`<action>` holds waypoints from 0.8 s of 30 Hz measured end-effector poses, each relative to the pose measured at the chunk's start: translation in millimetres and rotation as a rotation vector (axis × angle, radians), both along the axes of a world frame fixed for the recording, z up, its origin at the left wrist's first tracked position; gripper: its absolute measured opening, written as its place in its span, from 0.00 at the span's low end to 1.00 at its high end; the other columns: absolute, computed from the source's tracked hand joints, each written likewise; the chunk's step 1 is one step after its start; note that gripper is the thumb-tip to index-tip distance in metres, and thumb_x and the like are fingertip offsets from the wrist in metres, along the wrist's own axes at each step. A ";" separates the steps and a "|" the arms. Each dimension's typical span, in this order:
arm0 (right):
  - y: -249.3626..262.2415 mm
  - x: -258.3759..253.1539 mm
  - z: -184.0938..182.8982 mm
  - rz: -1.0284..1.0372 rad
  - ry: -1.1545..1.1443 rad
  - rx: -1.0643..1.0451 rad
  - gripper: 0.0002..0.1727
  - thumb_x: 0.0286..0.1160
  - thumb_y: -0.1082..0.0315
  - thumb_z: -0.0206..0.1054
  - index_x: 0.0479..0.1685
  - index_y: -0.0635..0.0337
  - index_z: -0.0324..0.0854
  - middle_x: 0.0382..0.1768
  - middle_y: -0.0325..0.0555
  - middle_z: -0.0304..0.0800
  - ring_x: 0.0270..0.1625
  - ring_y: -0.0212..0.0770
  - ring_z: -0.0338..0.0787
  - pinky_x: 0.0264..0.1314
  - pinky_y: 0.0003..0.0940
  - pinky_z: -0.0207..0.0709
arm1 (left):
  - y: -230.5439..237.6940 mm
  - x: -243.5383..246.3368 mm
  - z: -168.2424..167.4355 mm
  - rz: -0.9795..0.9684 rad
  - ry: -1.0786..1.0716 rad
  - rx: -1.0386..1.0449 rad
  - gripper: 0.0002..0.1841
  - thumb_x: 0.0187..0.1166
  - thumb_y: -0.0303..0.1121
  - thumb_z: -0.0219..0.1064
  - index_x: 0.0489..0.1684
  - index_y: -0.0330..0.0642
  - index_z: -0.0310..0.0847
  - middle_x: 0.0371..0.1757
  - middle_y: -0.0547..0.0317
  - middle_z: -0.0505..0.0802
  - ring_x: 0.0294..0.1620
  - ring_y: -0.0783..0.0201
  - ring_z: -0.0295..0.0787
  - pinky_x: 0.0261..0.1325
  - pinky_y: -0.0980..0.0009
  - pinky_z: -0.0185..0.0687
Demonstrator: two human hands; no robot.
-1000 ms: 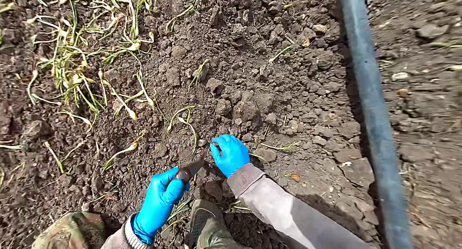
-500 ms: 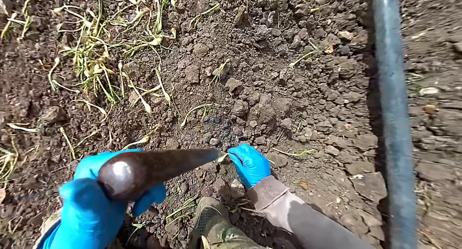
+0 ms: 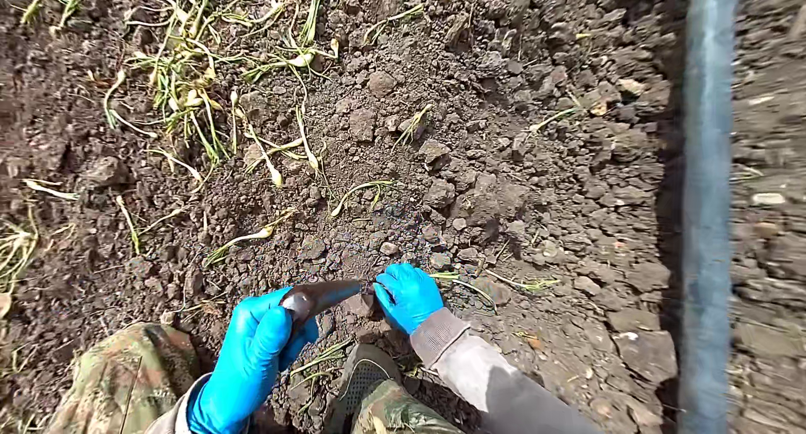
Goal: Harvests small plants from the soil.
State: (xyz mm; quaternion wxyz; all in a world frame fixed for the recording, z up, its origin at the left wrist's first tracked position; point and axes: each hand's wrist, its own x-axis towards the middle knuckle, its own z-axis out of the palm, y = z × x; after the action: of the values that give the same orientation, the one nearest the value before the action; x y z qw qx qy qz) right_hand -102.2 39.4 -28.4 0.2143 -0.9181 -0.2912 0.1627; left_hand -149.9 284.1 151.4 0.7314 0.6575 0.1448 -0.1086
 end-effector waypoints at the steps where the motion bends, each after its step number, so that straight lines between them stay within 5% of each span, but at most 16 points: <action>1: 9.4 10.8 0.5 -0.034 -0.117 0.079 0.14 0.75 0.59 0.65 0.37 0.57 0.94 0.43 0.50 0.94 0.50 0.53 0.93 0.48 0.52 0.86 | 1.0 -5.8 -8.4 0.022 0.021 0.046 0.34 0.79 0.72 0.53 0.25 0.52 0.87 0.14 0.73 0.80 0.12 0.81 0.70 0.16 0.84 0.65; 4: 49.1 66.4 8.5 -0.039 -0.249 0.117 0.14 0.78 0.65 0.64 0.51 0.57 0.94 0.57 0.52 0.95 0.63 0.58 0.91 0.61 0.55 0.84 | 1.3 -20.5 -34.6 0.068 0.135 0.114 0.34 0.77 0.73 0.55 0.22 0.51 0.86 0.15 0.71 0.83 0.13 0.77 0.75 0.18 0.81 0.72; 7: 92.3 126.6 23.2 0.070 -0.008 -0.197 0.23 0.85 0.65 0.62 0.78 0.54 0.80 0.77 0.54 0.83 0.81 0.61 0.76 0.84 0.61 0.63 | 18.2 -21.9 -24.6 0.207 0.158 -0.013 0.32 0.75 0.70 0.61 0.22 0.49 0.87 0.15 0.66 0.84 0.13 0.75 0.78 0.18 0.80 0.75; 11: 117.9 144.3 32.2 0.140 0.171 -0.393 0.18 0.80 0.65 0.68 0.66 0.59 0.85 0.65 0.58 0.87 0.73 0.61 0.81 0.79 0.59 0.65 | 58.3 -21.8 28.5 0.212 -0.013 -0.098 0.33 0.72 0.75 0.57 0.27 0.54 0.89 0.16 0.69 0.83 0.15 0.76 0.78 0.19 0.80 0.73; 14: 103.9 129.0 35.2 0.093 0.167 -0.332 0.18 0.79 0.67 0.71 0.65 0.62 0.86 0.63 0.61 0.88 0.71 0.63 0.83 0.74 0.58 0.73 | 67.3 -1.4 67.3 0.100 -0.169 -0.026 0.34 0.72 0.77 0.52 0.32 0.58 0.90 0.17 0.70 0.85 0.16 0.76 0.80 0.19 0.79 0.75; 16: 89.9 115.2 36.7 0.078 0.120 -0.257 0.15 0.79 0.67 0.72 0.60 0.62 0.86 0.61 0.61 0.88 0.72 0.62 0.83 0.76 0.58 0.73 | 57.2 19.7 74.7 0.035 -0.125 0.066 0.36 0.72 0.77 0.52 0.27 0.54 0.89 0.16 0.68 0.85 0.14 0.78 0.78 0.17 0.82 0.72; 18: 72.1 97.9 35.0 0.071 0.043 -0.109 0.11 0.78 0.71 0.72 0.54 0.64 0.89 0.55 0.63 0.91 0.67 0.65 0.87 0.75 0.60 0.76 | 39.0 31.8 38.5 -0.051 -0.031 0.117 0.34 0.79 0.72 0.54 0.24 0.51 0.86 0.15 0.68 0.82 0.13 0.79 0.72 0.15 0.83 0.66; 21: 53.1 74.8 39.6 0.080 -0.064 0.113 0.08 0.76 0.72 0.72 0.48 0.60 0.92 0.43 0.58 0.94 0.53 0.61 0.93 0.57 0.59 0.84 | 15.3 15.2 -57.4 -0.058 0.191 0.125 0.33 0.80 0.68 0.57 0.18 0.47 0.84 0.13 0.67 0.79 0.11 0.76 0.66 0.15 0.79 0.59; 24: 53.5 48.9 44.8 0.080 0.028 0.059 0.10 0.76 0.69 0.72 0.50 0.53 0.95 0.42 0.51 0.93 0.49 0.55 0.93 0.51 0.55 0.87 | 22.7 -6.7 -69.6 0.042 0.226 0.025 0.36 0.77 0.73 0.55 0.21 0.48 0.84 0.12 0.69 0.78 0.10 0.78 0.65 0.13 0.81 0.59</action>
State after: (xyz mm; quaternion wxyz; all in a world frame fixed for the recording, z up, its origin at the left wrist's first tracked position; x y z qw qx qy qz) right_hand -53.4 92.9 16.3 0.2388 -0.8966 -0.3292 0.1752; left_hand -156.7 306.8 81.8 0.7043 0.6469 0.2415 -0.1650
